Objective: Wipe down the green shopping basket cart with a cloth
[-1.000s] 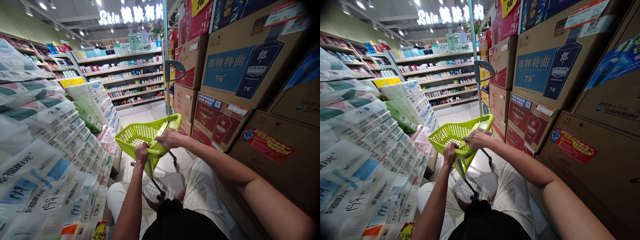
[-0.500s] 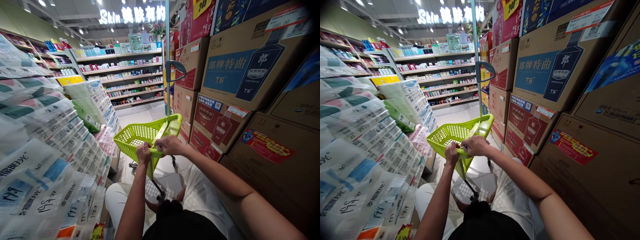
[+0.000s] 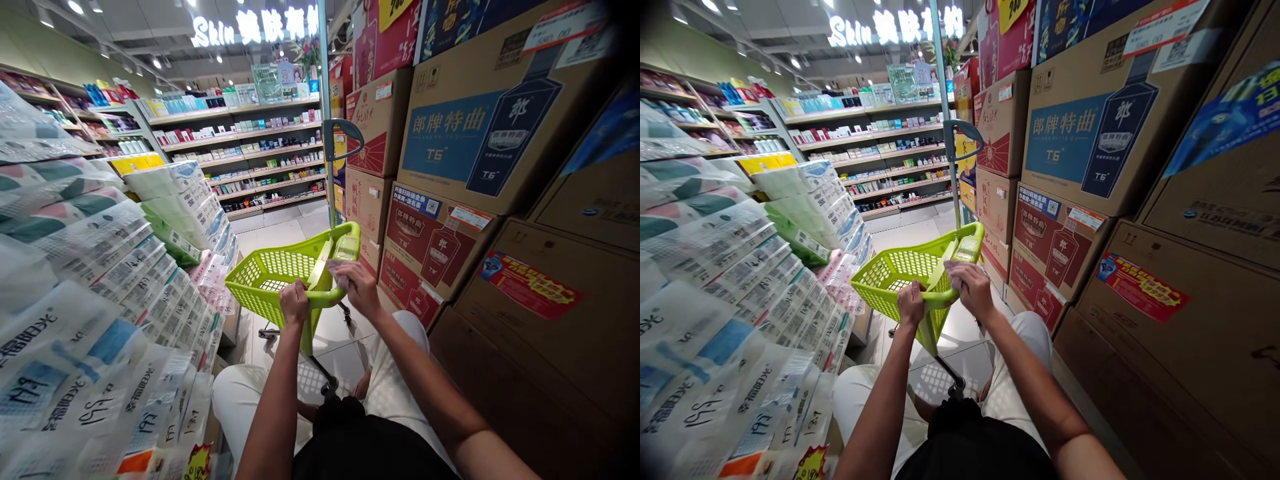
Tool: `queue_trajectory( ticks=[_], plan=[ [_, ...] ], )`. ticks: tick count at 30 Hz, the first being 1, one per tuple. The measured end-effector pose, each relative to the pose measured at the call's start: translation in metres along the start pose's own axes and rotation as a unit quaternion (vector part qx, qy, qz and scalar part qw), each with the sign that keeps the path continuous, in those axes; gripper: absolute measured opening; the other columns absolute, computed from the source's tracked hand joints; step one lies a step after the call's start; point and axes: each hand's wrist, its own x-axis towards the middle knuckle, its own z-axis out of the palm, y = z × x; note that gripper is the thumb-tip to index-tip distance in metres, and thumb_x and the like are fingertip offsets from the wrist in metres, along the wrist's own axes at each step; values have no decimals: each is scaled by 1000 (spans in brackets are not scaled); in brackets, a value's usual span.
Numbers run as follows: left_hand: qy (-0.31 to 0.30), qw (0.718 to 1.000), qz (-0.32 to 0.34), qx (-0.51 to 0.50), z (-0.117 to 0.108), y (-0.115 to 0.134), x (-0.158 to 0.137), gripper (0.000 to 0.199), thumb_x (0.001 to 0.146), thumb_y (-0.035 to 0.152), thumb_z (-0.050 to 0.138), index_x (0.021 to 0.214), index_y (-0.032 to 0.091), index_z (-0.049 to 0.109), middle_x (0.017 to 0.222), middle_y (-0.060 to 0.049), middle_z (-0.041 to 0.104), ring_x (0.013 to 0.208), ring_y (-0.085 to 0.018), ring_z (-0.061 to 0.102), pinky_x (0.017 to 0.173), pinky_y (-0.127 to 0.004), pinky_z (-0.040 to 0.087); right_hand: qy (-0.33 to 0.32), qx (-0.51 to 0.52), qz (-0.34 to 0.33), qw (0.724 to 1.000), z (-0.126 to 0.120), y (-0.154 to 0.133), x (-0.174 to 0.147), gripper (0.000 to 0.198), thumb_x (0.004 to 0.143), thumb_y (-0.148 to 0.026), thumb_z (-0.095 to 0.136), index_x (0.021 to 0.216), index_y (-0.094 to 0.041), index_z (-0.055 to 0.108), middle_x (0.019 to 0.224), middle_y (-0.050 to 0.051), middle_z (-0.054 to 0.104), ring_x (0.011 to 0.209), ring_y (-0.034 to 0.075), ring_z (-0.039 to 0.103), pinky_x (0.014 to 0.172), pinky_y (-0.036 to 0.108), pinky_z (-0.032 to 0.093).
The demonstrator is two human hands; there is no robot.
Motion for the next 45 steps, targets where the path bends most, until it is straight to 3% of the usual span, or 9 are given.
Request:
queue_trajectory(
  ticks=[4,11,17,24,29,35,40,45],
  plan=[
    [-8,1000,1,14,3,1,-1,57,102,34,20,69,21,65,76,-7,73,79,-22,64,90,-39,41,49,31,21,998,11,-17,-29,34,92,-10,42,103,-28,69,113,4,74,116,23,65,111,50,43],
    [-34,998,22,38,4,5,0,47,100,29,25,73,22,63,82,-7,72,81,-21,62,87,-37,39,116,60,137,982,7,35,-4,30,87,-14,45,100,-26,70,113,6,72,119,23,61,108,46,47],
    [-26,998,20,60,7,8,-2,40,99,26,29,73,22,58,80,-6,70,79,-21,60,84,-36,38,215,60,217,950,39,2,-56,45,93,-20,37,133,-25,57,142,10,58,135,22,52,114,47,42],
    [-39,996,23,79,6,13,0,38,98,24,29,73,22,57,78,-6,70,77,-21,60,81,-35,37,228,23,228,946,44,36,-31,44,97,-29,34,135,-22,56,128,11,66,116,20,64,92,35,54],
    [-18,997,5,75,12,18,-1,42,101,27,27,72,21,57,80,-7,71,79,-22,61,84,-36,37,273,75,281,917,59,11,-57,45,98,-32,37,141,-24,49,129,11,64,109,19,66,87,33,56],
    [-40,994,18,101,12,24,-4,42,101,25,26,77,21,60,82,-9,72,79,-23,61,83,-37,36,259,21,240,935,47,4,-54,40,94,-24,38,129,-22,58,124,11,67,117,23,63,97,41,54],
    [-26,993,-4,112,16,34,-8,46,103,27,24,82,19,64,87,-13,73,87,-26,63,87,-40,36,246,-20,173,953,48,-21,-67,37,94,-18,40,125,-28,60,140,12,57,136,27,50,112,53,43],
    [-41,995,13,91,15,39,-12,46,104,29,24,90,20,67,92,-11,73,92,-25,64,89,-39,37,200,-31,161,966,24,-4,-42,31,95,-20,41,113,-27,65,127,10,65,127,28,56,110,54,43]
  ],
)
